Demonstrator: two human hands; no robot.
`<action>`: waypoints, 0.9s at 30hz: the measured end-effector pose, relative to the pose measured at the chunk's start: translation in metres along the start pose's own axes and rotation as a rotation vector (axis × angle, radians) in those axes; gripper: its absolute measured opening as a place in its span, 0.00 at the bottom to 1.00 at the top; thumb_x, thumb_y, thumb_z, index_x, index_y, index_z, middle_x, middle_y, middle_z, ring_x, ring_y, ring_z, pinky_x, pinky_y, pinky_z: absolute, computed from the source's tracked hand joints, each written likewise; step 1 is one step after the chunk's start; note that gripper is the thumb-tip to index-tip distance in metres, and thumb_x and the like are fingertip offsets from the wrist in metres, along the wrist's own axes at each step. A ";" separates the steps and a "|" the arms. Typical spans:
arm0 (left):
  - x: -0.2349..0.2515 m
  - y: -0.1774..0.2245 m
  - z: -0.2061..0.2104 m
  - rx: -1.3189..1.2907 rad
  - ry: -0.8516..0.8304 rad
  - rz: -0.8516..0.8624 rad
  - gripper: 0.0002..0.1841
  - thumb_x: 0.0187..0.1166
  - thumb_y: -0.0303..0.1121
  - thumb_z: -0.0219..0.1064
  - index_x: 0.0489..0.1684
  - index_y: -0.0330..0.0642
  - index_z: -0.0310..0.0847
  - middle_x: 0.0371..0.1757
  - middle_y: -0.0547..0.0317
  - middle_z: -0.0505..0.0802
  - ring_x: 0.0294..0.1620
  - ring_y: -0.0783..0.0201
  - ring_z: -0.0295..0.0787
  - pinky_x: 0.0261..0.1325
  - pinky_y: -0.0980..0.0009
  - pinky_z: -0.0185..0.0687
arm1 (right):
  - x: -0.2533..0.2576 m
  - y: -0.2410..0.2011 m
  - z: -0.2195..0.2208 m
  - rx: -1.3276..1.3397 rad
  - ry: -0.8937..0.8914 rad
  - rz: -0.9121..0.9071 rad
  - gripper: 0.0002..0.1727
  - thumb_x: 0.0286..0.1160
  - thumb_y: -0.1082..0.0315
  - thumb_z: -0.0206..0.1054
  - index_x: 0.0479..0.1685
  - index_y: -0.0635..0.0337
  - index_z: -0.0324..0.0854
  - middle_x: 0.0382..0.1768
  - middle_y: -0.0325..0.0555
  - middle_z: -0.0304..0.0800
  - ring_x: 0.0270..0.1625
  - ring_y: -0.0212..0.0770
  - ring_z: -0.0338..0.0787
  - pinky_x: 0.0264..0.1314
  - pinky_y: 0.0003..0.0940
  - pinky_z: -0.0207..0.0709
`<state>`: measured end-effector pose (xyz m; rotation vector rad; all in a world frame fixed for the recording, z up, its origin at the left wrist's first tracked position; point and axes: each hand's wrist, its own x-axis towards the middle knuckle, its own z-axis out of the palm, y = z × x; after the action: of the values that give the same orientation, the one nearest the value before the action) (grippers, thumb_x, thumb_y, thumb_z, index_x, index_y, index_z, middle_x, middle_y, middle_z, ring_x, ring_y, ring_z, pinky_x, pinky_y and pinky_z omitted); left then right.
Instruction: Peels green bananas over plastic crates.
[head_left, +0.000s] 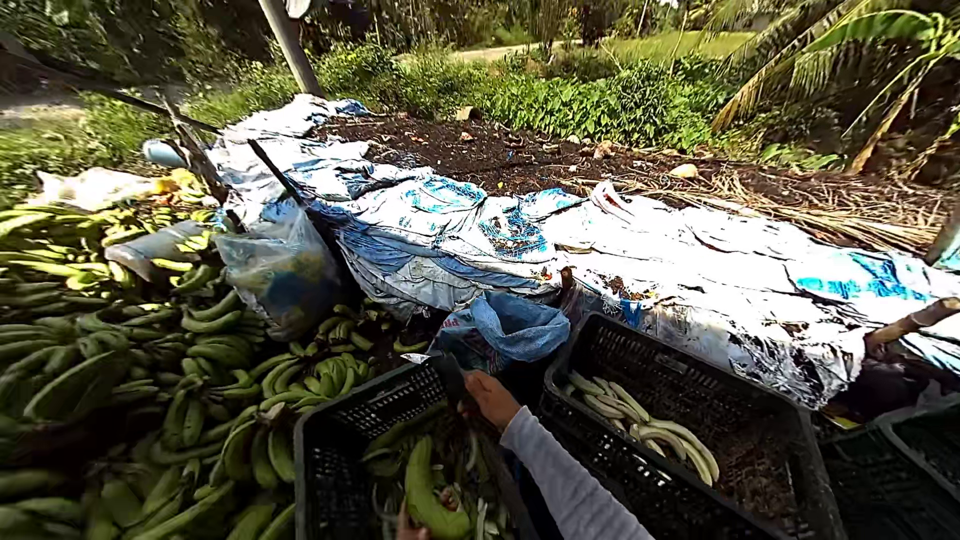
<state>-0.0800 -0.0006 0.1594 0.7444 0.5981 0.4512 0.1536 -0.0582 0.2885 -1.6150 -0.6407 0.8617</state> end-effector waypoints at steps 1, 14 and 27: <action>-0.005 0.011 0.005 -0.004 -0.016 0.059 0.55 0.70 0.52 0.75 0.89 0.47 0.32 0.62 0.47 0.90 0.57 0.51 0.93 0.53 0.54 0.92 | -0.002 0.004 0.002 -0.015 0.042 -0.048 0.26 0.98 0.64 0.39 0.78 0.76 0.66 0.53 0.64 0.87 0.47 0.44 0.89 0.58 0.39 0.83; -0.034 0.066 -0.025 0.336 0.437 0.134 0.27 0.97 0.37 0.28 0.88 0.31 0.51 0.75 0.34 0.76 0.64 0.55 0.79 0.69 0.62 0.74 | -0.136 0.077 0.119 -0.806 -0.284 0.092 0.28 0.90 0.45 0.54 0.82 0.47 0.76 0.73 0.62 0.83 0.81 0.69 0.73 0.79 0.80 0.48; -0.056 0.060 -0.005 0.317 0.525 -0.067 0.28 0.98 0.41 0.31 0.82 0.29 0.61 0.66 0.35 0.83 0.58 0.52 0.84 0.64 0.59 0.78 | -0.068 0.027 0.128 -0.806 0.398 -0.119 0.24 0.87 0.47 0.61 0.75 0.47 0.84 0.70 0.66 0.82 0.78 0.72 0.74 0.74 0.76 0.57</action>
<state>-0.1348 0.0088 0.2193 0.9083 1.2029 0.4983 0.0088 -0.0433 0.2641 -2.3516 -0.8390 0.1546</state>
